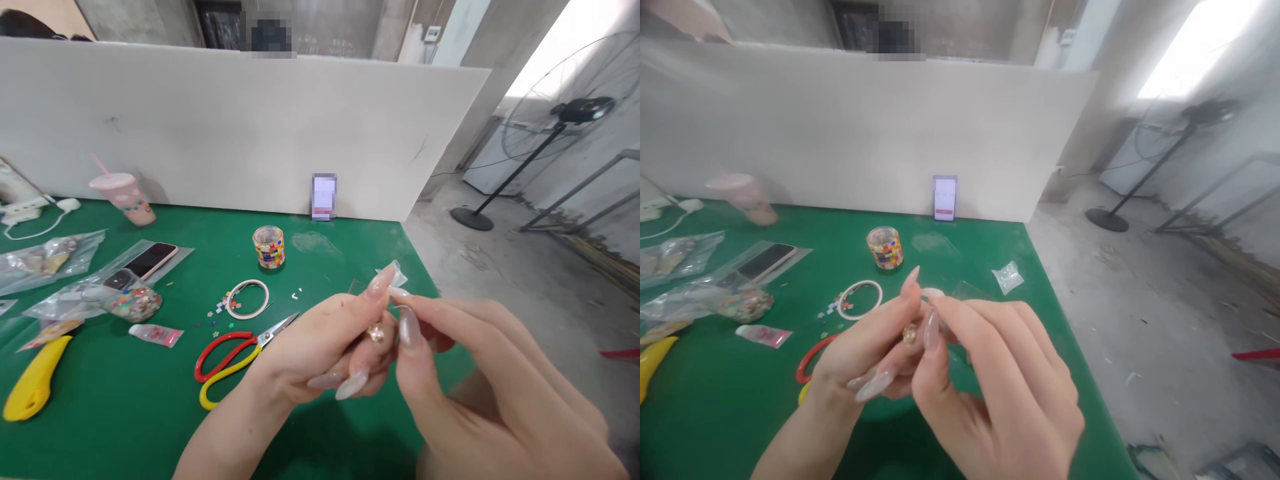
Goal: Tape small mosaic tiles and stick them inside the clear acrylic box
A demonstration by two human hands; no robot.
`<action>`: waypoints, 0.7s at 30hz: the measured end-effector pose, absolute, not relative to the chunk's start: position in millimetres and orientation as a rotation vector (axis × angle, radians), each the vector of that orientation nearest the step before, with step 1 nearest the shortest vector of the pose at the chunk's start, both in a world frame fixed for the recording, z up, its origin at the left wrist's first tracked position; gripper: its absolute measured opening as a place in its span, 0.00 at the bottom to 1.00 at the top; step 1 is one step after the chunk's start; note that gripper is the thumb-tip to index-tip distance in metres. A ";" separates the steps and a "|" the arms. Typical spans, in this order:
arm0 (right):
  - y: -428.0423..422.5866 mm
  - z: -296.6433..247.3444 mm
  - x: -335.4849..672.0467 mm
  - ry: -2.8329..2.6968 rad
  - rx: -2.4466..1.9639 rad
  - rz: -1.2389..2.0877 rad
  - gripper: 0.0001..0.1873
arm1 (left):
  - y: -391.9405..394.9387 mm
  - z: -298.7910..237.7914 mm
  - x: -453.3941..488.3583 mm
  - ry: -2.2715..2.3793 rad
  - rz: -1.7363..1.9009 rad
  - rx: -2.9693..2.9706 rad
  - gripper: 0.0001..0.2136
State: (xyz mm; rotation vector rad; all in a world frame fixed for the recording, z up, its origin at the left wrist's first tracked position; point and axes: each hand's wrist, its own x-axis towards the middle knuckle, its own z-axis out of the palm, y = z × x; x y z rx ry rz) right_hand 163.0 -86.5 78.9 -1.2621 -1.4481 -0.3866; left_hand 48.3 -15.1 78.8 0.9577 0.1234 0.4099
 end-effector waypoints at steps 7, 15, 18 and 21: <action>-93.2 80.3 159.0 -1.356 -1.315 -0.354 0.04 | -17.4 78.0 48.1 0.055 0.400 0.893 0.34; -96.2 83.4 160.0 -1.410 -1.288 -0.302 0.06 | -19.5 83.4 47.9 0.244 0.484 1.001 0.35; -95.4 83.1 161.3 -1.485 -1.255 -0.276 0.07 | -20.6 82.8 46.2 0.335 0.539 1.101 0.35; -93.0 81.1 161.8 -1.502 -1.248 -0.259 0.08 | -22.0 81.7 44.9 0.414 0.553 1.160 0.34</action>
